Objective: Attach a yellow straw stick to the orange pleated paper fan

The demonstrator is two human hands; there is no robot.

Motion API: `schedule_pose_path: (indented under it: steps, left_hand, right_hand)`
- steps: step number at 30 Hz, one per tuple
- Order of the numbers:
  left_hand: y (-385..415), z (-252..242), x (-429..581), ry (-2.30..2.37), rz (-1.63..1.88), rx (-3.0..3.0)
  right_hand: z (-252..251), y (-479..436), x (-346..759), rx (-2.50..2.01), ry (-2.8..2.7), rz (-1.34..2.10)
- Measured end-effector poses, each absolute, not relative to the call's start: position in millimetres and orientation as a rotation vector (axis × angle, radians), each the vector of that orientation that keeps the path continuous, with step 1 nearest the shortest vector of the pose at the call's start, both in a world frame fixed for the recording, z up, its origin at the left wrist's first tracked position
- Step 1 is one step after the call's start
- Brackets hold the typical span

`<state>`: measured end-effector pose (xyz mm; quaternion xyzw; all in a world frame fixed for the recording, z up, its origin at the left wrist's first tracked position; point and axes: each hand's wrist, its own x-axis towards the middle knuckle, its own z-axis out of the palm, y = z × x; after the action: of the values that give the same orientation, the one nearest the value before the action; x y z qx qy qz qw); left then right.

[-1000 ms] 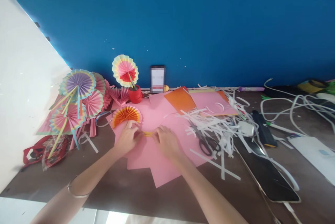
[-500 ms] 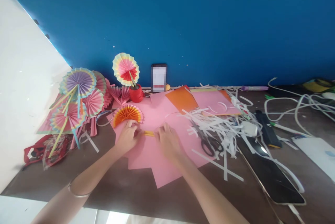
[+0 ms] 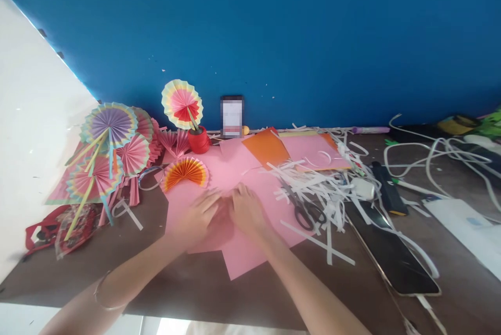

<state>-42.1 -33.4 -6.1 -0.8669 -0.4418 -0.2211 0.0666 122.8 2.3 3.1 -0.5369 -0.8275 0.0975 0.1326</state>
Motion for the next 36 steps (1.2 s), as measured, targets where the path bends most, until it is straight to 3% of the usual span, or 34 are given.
schedule_pose_path:
  steps: [7,18,36]
  left_hand:
    - [-40.7,-20.1,-36.4,-1.390,-0.149,-2.709]
    - [-41.5,-5.0,-34.3,-1.368,0.017,-2.663]
    - [-41.8,-13.1,-31.1,-1.589,-0.351,-2.763]
  right_hand:
    - [-0.1,2.1,125.0,-1.508,-2.358,0.306]
    - [1.3,-1.1,134.0,-1.404,-2.332,0.327]
    - [-7.1,2.7,148.7,-1.553,-2.255,0.241]
